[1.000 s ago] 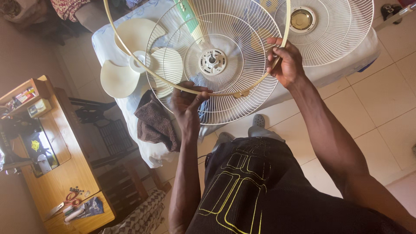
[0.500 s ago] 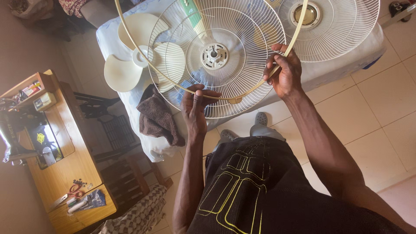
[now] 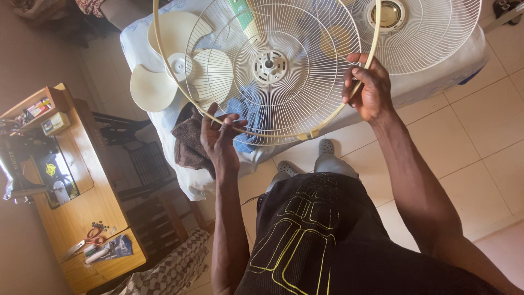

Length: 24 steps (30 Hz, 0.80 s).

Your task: The person services a standing electric fan on a bed. They hold the detached blade assembly, wipe the rear motor housing and small fan parts with a blue cloth, unscrew and handle the blade retaining nut, then reattach the blades to the motor shaft and tighten the nut by hand before lifting the front grill guard.

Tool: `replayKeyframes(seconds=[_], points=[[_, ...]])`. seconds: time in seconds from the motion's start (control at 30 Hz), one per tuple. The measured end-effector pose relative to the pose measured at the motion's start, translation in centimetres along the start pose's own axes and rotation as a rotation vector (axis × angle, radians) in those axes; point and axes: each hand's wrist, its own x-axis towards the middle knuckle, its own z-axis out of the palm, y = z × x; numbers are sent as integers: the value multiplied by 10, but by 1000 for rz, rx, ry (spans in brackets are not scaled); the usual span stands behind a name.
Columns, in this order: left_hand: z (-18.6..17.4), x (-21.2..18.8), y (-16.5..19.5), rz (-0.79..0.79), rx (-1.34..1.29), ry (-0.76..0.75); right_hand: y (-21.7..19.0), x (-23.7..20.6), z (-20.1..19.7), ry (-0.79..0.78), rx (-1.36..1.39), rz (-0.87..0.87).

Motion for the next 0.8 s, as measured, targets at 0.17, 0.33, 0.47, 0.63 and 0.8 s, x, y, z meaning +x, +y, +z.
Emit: replayKeyframes(seconds=[0.17, 0.33, 0.47, 0.63, 0.8], points=[[-23, 7, 2, -23, 60, 148, -10, 7, -20, -25, -57, 60], [-49, 28, -1, -22, 65, 240, -25, 28, -41, -70, -174, 156], [-60, 37, -4, -61, -51, 303, -42, 51, -53, -106, -285, 219], [-52, 44, -7, -20, 390, 407, -50, 86, -60, -111, -328, 144], [-28, 37, -24, 90, 700, 474, -52, 129, -76, -131, -476, 23]])
